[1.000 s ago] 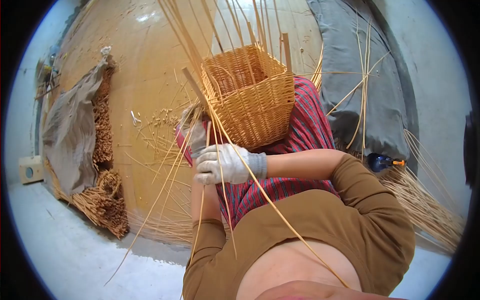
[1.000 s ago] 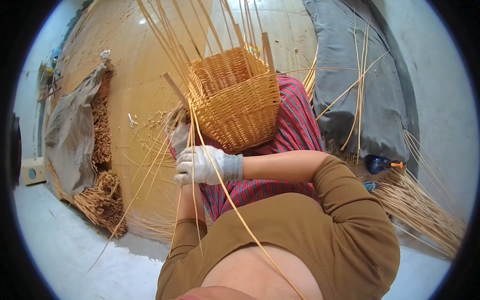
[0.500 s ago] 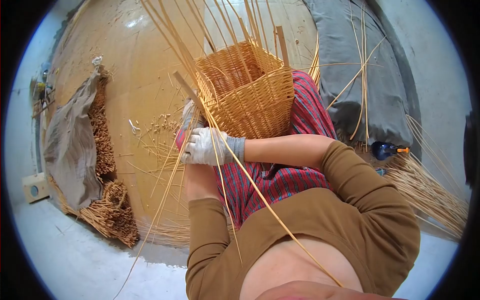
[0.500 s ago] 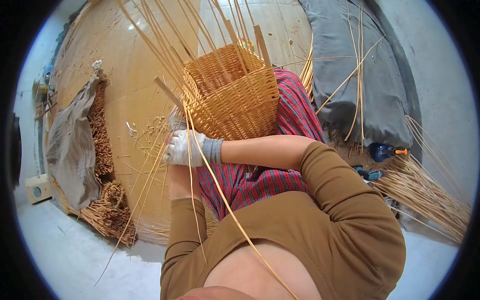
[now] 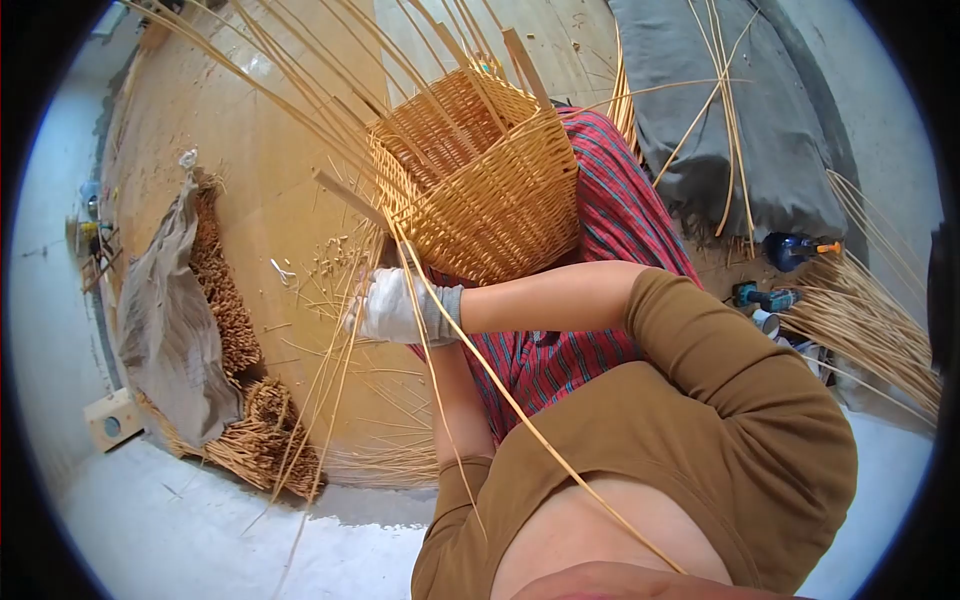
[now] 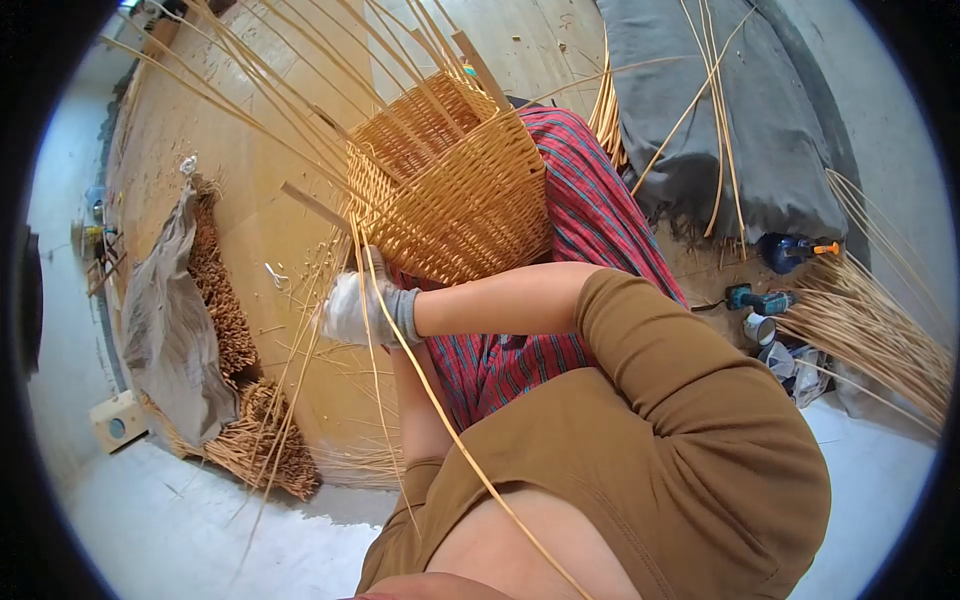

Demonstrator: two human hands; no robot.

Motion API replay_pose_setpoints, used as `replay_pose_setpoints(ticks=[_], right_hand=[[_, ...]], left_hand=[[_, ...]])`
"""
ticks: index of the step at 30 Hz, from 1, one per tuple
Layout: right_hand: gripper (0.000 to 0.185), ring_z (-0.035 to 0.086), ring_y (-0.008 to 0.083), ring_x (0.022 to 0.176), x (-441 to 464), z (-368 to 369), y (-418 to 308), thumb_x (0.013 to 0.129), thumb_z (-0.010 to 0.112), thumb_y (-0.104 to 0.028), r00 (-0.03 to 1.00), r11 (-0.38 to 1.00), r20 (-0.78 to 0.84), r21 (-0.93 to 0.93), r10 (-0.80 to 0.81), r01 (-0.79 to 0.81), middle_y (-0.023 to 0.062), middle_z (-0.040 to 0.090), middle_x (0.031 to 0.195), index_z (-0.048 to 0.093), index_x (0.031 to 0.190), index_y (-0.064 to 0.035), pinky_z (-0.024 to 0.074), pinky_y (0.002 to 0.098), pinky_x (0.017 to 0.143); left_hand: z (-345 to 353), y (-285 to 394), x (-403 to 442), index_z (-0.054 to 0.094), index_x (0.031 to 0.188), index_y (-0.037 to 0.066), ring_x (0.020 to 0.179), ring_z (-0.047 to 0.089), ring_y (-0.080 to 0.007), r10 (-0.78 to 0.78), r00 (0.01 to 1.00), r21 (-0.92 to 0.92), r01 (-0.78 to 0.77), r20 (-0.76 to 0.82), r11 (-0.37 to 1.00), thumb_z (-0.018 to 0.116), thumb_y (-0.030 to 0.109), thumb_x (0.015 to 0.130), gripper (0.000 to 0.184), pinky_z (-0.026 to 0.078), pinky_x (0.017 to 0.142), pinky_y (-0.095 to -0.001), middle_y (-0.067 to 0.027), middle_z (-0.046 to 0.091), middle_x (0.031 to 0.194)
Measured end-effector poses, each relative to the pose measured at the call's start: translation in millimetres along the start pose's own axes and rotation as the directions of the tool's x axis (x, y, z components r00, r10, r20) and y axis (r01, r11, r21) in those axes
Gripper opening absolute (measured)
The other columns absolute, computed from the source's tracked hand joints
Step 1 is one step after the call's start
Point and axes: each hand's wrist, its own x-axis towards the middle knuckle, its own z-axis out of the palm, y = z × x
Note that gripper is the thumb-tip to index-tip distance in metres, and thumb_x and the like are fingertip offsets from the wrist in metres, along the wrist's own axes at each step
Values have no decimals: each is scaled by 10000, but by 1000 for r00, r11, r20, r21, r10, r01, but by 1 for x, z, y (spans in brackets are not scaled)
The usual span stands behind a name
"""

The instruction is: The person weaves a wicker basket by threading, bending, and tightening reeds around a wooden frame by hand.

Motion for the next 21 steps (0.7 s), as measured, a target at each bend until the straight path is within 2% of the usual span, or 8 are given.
replay_pose_setpoints(ticks=[1, 2, 4, 7, 8, 14, 21], right_hand=[[168, 612, 254, 843, 1, 0, -2, 866, 544, -302, 998, 995, -40, 91, 42, -39, 52, 635, 813, 575, 810, -146, 520, 383, 768], [168, 612, 254, 843, 3, -4, -9, 866, 544, -302, 998, 995, -49, 95, 44, -39, 52, 635, 813, 575, 810, -146, 520, 383, 768], [207, 623, 254, 867, 20, -33, -50, 914, 531, -321, 974, 965, 208, -262, 85, -29, 62, 652, 852, 600, 881, -129, 511, 408, 801], [277, 638, 255, 902, 36, -75, -99, 987, 511, -351, 815, 708, 486, -693, 316, 138, 77, 676, 911, 638, 989, -104, 497, 446, 850], [277, 638, 255, 902, 33, -72, -96, 987, 511, -351, 819, 713, 476, -690, 319, 123, 77, 676, 911, 638, 989, -104, 497, 446, 850], [226, 645, 271, 852, 31, -64, -74, 965, 538, -319, 965, 793, 160, -606, 207, -70, 80, 651, 861, 632, 927, -117, 513, 446, 794], [181, 653, 289, 794, 8, -71, -50, 938, 570, -283, 987, 881, -143, -454, 78, -135, 84, 622, 802, 626, 853, -132, 532, 446, 729]], left_hand=[[4, 1, 4, 656, 1026, 20, 746, 662, -178, 2, 1000, 4, -2, 8, 1000, 677, 123, 923, 146, 557, 696, -308, -92, 687, 887], [6, 1, 6, 656, 1029, 19, 750, 663, -179, 2, 1000, 8, -2, 14, 1000, 677, 118, 921, 148, 558, 698, -308, -93, 687, 891], [8, 4, 14, 656, 1036, 15, 757, 665, -181, 1, 999, 19, -2, 32, 1000, 679, 110, 917, 153, 560, 702, -309, -97, 688, 899], [10, 8, 25, 655, 1045, 10, 767, 668, -185, -14, 998, 36, 12, 62, 999, 682, 97, 912, 162, 563, 708, -310, -102, 689, 912], [9, 10, 27, 655, 1049, 8, 770, 669, -186, -22, 997, 44, 19, 68, 999, 683, 92, 910, 165, 564, 709, -310, -103, 689, 916], [-3, 27, 28, 654, 1068, -3, 791, 675, -192, -41, 994, 75, 34, 101, 997, 688, 67, 899, 186, 570, 721, -312, -113, 692, 942], [3, 27, 22, 653, 1091, -16, 815, 682, -199, 28, 996, 15, -29, 90, 999, 694, 36, 886, 216, 576, 734, -314, -125, 694, 971]])
